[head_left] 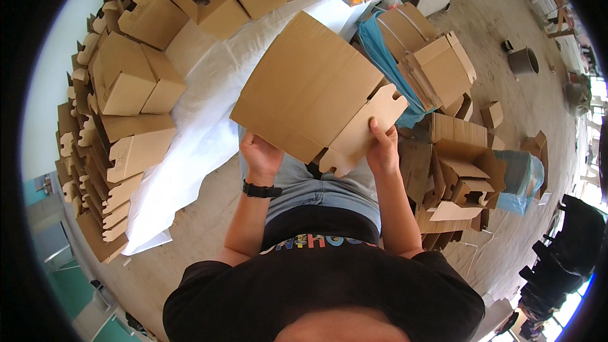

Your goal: The person organizes cardboard boxes by picking them up from the floor, folding them into shape, and stacking them onto a table.

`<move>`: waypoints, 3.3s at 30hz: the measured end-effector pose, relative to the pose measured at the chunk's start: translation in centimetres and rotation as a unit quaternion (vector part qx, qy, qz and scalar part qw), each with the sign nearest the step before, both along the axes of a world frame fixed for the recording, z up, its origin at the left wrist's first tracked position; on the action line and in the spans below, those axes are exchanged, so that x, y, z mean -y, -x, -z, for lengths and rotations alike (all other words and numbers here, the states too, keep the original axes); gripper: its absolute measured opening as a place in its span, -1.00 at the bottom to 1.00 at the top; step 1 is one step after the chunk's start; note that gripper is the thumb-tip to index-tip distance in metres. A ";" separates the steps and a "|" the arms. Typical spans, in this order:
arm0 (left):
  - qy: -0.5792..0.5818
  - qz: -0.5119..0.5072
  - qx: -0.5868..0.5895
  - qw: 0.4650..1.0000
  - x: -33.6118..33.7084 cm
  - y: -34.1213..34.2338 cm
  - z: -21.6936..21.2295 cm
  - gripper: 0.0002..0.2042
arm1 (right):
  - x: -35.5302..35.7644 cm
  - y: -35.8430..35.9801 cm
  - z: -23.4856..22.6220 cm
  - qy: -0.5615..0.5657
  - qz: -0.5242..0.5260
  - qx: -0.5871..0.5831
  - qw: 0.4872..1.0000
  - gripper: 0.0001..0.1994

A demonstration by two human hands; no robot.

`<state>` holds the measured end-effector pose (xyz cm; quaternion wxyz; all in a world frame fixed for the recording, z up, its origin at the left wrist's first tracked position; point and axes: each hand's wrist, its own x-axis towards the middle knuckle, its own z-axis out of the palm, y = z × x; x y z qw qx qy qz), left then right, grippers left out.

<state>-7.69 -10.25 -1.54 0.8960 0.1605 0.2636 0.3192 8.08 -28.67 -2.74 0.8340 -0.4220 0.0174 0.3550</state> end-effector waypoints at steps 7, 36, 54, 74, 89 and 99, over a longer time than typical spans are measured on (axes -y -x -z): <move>-0.029 0.018 -0.034 0.999 -0.8 -0.4 0.2 -0.64 | 0.0 -1.1 -0.2 0.027 0.089 -0.006 0.996 -0.69; -0.131 0.171 -0.160 0.963 -0.1 -1.3 -0.2 -0.65 | -0.6 3.6 -2.5 0.274 -0.146 0.645 0.698 -0.41; -0.148 0.257 -0.177 0.938 1.7 -1.7 0.5 -0.61 | 4.9 -2.5 2.9 0.210 0.082 0.175 0.958 -0.42; -0.201 0.407 -0.349 0.820 2.6 -1.5 8.2 -0.67 | 10.2 -28.5 11.6 0.733 0.195 0.361 0.542 -0.14; -0.168 0.427 -0.384 0.801 2.2 -4.1 10.0 -0.68 | 7.1 -36.8 12.4 0.685 -0.294 0.379 0.548 0.13; -0.176 0.434 -0.359 0.807 3.0 -7.3 9.5 -0.68 | 6.6 -36.4 12.7 0.700 -0.299 0.378 0.528 0.15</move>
